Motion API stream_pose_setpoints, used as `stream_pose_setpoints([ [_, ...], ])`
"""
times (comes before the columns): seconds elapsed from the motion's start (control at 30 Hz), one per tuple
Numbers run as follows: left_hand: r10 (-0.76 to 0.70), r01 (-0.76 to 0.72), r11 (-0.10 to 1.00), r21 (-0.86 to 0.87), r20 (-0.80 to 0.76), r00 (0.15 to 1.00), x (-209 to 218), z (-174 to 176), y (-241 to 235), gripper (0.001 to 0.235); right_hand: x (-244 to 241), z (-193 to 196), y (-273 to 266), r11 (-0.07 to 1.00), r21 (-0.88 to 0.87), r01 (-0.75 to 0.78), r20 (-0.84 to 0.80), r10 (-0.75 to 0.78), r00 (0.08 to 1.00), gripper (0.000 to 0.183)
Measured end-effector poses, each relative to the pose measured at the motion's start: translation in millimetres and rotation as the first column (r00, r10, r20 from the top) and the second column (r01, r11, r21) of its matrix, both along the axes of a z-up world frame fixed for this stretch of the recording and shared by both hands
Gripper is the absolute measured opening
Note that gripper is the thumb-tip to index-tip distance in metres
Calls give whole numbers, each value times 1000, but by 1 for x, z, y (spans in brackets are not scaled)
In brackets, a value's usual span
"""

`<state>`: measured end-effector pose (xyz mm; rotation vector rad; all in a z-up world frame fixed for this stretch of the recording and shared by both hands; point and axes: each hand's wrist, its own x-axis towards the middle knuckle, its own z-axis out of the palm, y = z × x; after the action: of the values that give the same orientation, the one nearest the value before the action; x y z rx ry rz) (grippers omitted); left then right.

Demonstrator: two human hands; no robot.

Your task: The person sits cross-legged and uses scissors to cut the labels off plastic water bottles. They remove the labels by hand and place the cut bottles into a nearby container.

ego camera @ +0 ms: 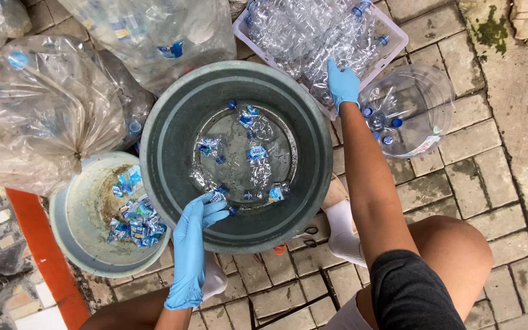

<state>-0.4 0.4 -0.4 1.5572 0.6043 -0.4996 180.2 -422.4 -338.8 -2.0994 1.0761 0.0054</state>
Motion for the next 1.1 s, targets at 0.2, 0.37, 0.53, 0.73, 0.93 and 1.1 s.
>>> stream_pose_setpoints([
  [0.2, 20, -13, 996, -92, 77, 997, -8, 6, 3, 40, -37, 48, 33, 985, -119, 126, 428, -64, 902, 41],
  [0.37, 95, -82, 992, -92, 153, 984, -10, 15, 9, 40, -73, 93, 89, 978, -208, -21, 487, 122, 865, 26],
  [0.53, 129, -117, 991, -62, 240, 962, -16, 12, 19, 42, -110, 103, 152, 991, -37, -129, 438, 132, 889, 14],
  [0.73, 261, -222, 962, -161, 286, 922, -30, -3, 39, 40, -132, 23, 211, 935, 186, -301, 9, 304, 953, 24],
  [0.93, 159, -141, 987, -81, 297, 942, -34, -5, 66, 37, -155, -25, 247, 924, 254, -286, -321, 359, 877, 76],
  [1.1, 213, -186, 975, -123, 267, 940, -38, -2, 72, 33, -165, -26, 272, 922, 270, -278, -327, 359, 874, 90],
])
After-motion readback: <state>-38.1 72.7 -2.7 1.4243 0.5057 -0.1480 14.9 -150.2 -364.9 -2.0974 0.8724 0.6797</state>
